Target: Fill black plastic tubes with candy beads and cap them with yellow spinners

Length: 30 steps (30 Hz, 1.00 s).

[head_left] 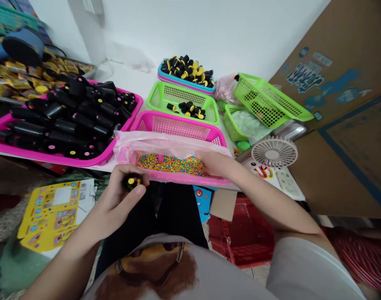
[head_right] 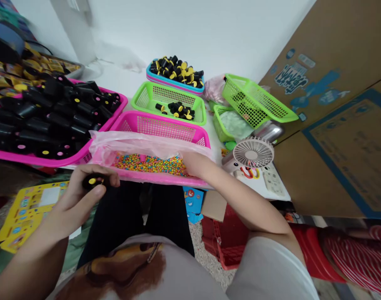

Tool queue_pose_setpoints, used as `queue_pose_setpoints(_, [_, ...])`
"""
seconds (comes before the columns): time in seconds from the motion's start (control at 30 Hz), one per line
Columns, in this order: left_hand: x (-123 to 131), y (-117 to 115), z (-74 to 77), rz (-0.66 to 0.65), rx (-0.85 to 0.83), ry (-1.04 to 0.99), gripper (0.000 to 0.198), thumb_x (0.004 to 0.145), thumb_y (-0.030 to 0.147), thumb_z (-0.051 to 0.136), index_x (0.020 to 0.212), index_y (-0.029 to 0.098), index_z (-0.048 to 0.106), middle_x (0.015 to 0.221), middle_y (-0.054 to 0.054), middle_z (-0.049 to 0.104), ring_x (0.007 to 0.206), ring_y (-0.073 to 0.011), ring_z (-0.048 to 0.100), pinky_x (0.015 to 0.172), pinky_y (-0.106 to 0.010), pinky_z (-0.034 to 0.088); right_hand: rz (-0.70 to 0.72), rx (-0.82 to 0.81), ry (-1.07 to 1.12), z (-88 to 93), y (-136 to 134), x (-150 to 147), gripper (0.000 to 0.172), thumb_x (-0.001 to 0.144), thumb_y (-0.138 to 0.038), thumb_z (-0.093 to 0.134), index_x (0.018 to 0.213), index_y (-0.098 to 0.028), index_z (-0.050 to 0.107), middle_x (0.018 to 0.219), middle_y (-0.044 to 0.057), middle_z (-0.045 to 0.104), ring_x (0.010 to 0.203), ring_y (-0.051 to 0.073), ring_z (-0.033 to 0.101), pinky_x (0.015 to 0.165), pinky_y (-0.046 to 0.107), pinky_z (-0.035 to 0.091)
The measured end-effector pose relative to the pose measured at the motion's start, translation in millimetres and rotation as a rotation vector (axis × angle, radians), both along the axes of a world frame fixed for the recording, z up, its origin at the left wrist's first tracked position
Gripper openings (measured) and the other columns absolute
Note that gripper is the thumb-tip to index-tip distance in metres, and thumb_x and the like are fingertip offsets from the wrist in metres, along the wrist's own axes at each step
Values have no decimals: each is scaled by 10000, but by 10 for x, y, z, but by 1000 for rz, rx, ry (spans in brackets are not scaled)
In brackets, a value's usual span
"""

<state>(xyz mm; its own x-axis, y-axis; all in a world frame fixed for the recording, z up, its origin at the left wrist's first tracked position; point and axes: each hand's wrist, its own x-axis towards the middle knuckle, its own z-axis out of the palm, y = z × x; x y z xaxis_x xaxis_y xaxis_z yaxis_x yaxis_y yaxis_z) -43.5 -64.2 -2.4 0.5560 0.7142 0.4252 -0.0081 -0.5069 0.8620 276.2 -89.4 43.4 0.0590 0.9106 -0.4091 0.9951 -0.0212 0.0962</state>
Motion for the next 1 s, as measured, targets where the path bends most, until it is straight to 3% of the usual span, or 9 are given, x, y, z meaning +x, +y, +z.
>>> queue_pose_setpoints(0.17, [71, -34, 65, -66, 22, 32, 149, 1040, 245, 568, 1186, 253, 542, 983, -6, 666, 878, -154, 659, 786, -266, 550, -47, 92, -20, -236, -85, 63, 314, 863, -122, 713, 1173, -115, 766, 1200, 208, 783, 1063, 353, 768, 846, 388, 588])
queue_pose_setpoints(0.33, [105, -47, 90, -107, -50, 15, 160, 1010, 271, 639, 1160, 253, 587, 993, -10, 704, 888, -163, 688, 778, -263, 556, -67, 140, 40, -40, -163, 152, 28, 877, -201, 752, 883, -173, 757, 953, 115, 805, 870, 264, 765, 741, 327, 556])
queue_pose_setpoints(0.37, [126, -49, 87, -118, -72, -2, 175, 1000, 292, 661, 1158, 248, 600, 999, -17, 714, 894, -170, 694, 782, -270, 557, -83, 199, 105, 11, -194, 140, 100, 904, -258, 746, 849, -177, 727, 891, 103, 793, 806, 240, 751, 703, 318, 546])
queue_pose_setpoints(0.43, [187, -54, 70, -126, -123, -41, 231, 983, 350, 696, 1166, 235, 615, 1010, -38, 726, 911, -185, 701, 799, -287, 557, -144, 392, 439, 89, -272, 48, 249, 947, -409, 714, 826, -199, 657, 765, 63, 753, 655, 194, 702, 608, 302, 526])
queue_pose_setpoints(0.5, [258, -61, 43, -122, -177, -57, 311, 964, 422, 724, 1179, 224, 617, 1022, -53, 727, 916, -192, 698, 810, -299, 550, -231, 567, 988, 108, -363, -149, 370, 926, -570, 710, 829, -231, 598, 658, 5, 702, 520, 162, 634, 507, 285, 499])
queue_pose_setpoints(0.57, [324, -75, 19, -122, -221, -50, 388, 935, 490, 752, 1181, 223, 616, 1025, -55, 726, 906, -197, 693, 806, -305, 541, -312, 581, 1455, 59, -446, -429, 458, 871, -678, 733, 823, -252, 573, 593, -39, 660, 440, 143, 576, 431, 266, 462])
queue_pose_setpoints(0.63, [371, -99, 8, -144, -249, -55, 450, 901, 541, 778, 1176, 229, 606, 1037, -53, 735, 929, -213, 700, 820, -315, 542, -376, 529, 1673, -50, -498, -728, 470, 858, -686, 752, 807, -254, 574, 570, -56, 637, 422, 124, 543, 407, 244, 432])
queue_pose_setpoints(0.83, [352, -198, 12, -183, -211, -64, 505, 910, 616, 724, 1176, 223, 554, 1079, -86, 718, 990, -245, 708, 866, -360, 565, -399, 635, 1771, -426, -487, -1245, 383, 900, -575, 770, 807, -242, 606, 619, -63, 599, 496, 98, 543, 454, 216, 443])
queue_pose_setpoints(1.0, [311, -257, 52, -210, -97, -15, 592, 1005, 682, 490, 1380, 223, 491, 1230, -118, 674, 1120, -243, 676, 985, -371, 549, -333, 926, 1567, -432, -549, -1328, 380, 934, -509, 746, 745, -247, 545, 665, -56, 572, 545, 104, 534, 532, 245, 498])
